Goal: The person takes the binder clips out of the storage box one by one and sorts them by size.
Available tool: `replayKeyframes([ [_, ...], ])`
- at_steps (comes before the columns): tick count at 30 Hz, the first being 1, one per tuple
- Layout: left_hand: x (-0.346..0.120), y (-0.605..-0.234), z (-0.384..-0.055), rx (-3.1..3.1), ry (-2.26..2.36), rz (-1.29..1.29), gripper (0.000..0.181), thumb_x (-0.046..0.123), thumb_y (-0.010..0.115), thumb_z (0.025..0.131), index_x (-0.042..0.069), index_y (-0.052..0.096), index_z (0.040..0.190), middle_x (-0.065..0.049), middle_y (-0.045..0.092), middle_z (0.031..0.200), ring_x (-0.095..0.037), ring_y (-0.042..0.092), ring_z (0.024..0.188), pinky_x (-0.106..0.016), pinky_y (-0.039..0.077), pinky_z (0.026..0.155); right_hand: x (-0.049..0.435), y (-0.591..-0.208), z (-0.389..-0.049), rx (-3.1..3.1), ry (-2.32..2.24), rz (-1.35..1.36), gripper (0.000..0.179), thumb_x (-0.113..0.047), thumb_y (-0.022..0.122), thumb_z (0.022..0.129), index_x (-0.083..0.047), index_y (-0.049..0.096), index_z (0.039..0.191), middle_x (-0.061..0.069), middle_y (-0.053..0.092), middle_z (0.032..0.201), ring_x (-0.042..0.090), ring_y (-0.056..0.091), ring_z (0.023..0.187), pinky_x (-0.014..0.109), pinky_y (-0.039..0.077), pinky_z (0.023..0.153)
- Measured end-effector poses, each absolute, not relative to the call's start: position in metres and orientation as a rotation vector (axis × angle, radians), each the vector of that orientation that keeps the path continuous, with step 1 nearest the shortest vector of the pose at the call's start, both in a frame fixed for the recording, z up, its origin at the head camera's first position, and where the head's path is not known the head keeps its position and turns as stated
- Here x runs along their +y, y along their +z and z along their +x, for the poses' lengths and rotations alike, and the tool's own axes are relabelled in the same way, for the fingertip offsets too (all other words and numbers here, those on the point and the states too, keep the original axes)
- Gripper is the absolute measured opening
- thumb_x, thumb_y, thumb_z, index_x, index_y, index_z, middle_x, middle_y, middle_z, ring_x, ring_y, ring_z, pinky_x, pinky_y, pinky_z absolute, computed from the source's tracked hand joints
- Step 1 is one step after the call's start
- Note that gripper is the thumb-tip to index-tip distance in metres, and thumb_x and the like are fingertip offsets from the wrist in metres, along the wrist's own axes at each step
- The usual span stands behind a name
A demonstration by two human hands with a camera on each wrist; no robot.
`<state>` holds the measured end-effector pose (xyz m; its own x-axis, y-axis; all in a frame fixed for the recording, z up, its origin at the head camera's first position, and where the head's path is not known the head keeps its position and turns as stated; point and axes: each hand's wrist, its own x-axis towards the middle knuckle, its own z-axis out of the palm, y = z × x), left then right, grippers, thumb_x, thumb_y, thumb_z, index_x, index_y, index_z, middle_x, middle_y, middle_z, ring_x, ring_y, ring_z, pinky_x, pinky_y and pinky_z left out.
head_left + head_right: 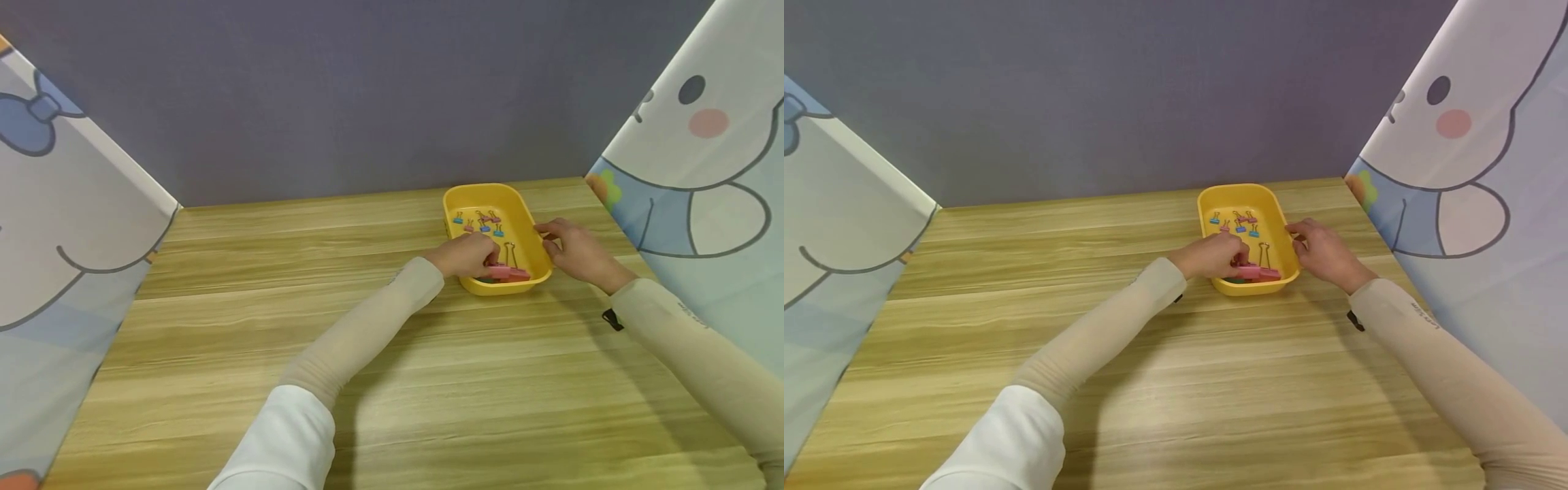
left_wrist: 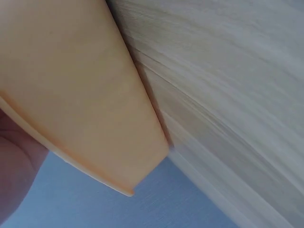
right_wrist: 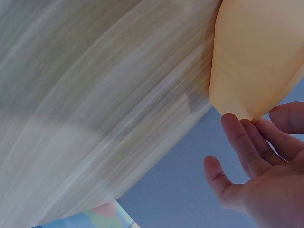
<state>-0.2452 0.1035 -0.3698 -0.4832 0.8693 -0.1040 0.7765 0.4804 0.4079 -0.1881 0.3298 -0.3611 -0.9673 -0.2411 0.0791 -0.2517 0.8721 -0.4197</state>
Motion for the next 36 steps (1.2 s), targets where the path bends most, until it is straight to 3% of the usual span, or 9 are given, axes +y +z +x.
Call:
replayKeyframes([
  [24,0.084,-0.363,-0.252,2.551,0.678,1.498,0.012,0.022,0.064,0.091,0.015,0.069,0.099,0.006,0.060,0.098,-0.006,0.053,0.086,-0.015,0.041,0.075,0.325,-0.361,-0.190,-3.012,0.688,0.455,0.034,0.003,0.051,0.092,0.012,0.051,0.126,0.025,0.054,0.111,0.042,0.054,0.100,0.055,0.044,0.082],
  [36,0.057,-0.347,-0.256,2.741,0.781,1.633,0.015,0.020,0.062,0.092,0.010,0.068,0.102,-0.001,0.057,0.101,-0.014,0.053,0.087,-0.015,0.040,0.076,0.331,-0.361,-0.187,-2.998,0.673,0.458,0.035,0.004,0.051,0.092,0.013,0.051,0.125,0.026,0.054,0.110,0.043,0.055,0.099,0.055,0.045,0.080],
])
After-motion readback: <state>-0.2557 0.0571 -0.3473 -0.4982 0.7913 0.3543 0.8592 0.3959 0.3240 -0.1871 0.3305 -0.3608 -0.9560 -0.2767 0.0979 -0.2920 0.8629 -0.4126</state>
